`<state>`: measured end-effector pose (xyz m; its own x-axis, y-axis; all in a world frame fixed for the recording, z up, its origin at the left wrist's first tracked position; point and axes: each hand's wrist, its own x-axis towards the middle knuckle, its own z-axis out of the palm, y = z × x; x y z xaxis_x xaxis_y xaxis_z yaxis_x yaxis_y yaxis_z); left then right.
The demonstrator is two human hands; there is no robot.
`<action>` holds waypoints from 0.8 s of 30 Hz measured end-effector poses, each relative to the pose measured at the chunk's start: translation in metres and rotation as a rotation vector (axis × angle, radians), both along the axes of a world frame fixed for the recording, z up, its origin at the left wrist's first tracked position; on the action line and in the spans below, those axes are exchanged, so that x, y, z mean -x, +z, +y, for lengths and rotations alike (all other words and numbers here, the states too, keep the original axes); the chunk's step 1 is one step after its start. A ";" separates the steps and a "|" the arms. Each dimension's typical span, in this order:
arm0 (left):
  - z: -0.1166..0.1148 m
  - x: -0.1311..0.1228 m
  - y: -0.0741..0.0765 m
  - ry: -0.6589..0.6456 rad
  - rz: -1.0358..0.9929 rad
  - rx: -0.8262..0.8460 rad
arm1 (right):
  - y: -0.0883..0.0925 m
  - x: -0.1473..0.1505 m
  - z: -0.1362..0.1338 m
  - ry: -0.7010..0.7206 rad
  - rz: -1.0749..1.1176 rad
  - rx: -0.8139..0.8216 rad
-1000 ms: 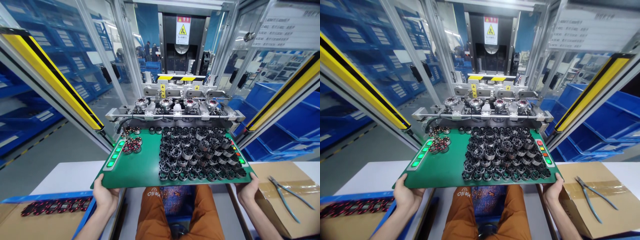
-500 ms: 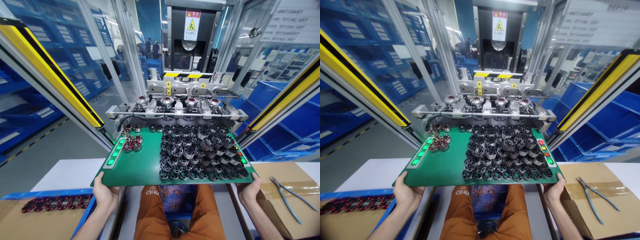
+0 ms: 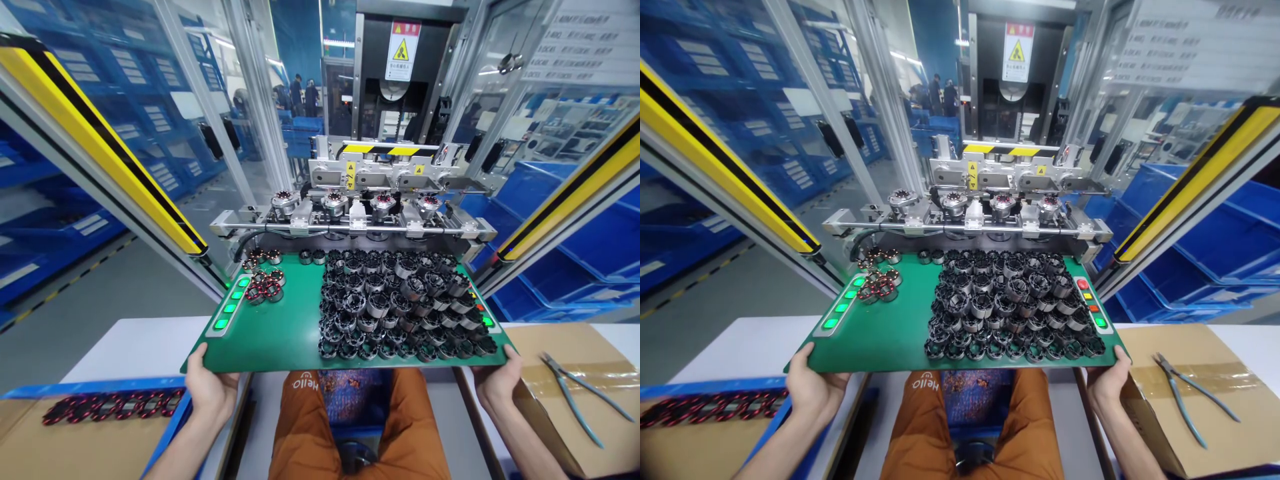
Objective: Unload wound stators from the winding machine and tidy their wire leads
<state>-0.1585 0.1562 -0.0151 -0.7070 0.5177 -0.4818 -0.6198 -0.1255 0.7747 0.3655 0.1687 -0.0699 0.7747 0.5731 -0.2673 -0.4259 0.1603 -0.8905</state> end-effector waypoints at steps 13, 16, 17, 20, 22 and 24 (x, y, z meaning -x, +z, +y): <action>0.000 0.004 -0.005 0.006 0.030 0.001 | 0.003 0.001 0.002 -0.023 0.030 0.015; 0.001 0.004 -0.006 0.011 0.027 -0.004 | 0.001 0.001 0.002 -0.026 0.011 -0.004; 0.001 0.004 -0.006 0.017 0.026 -0.002 | 0.000 0.000 0.002 -0.028 -0.002 -0.007; 0.000 0.005 -0.007 0.030 0.030 0.012 | -0.004 -0.001 0.001 -0.035 -0.040 -0.001; 0.000 0.004 -0.006 0.035 0.032 0.018 | -0.008 -0.003 0.001 -0.022 -0.049 -0.016; 0.000 0.003 -0.005 0.042 0.027 0.019 | -0.013 -0.005 0.000 -0.010 -0.052 -0.040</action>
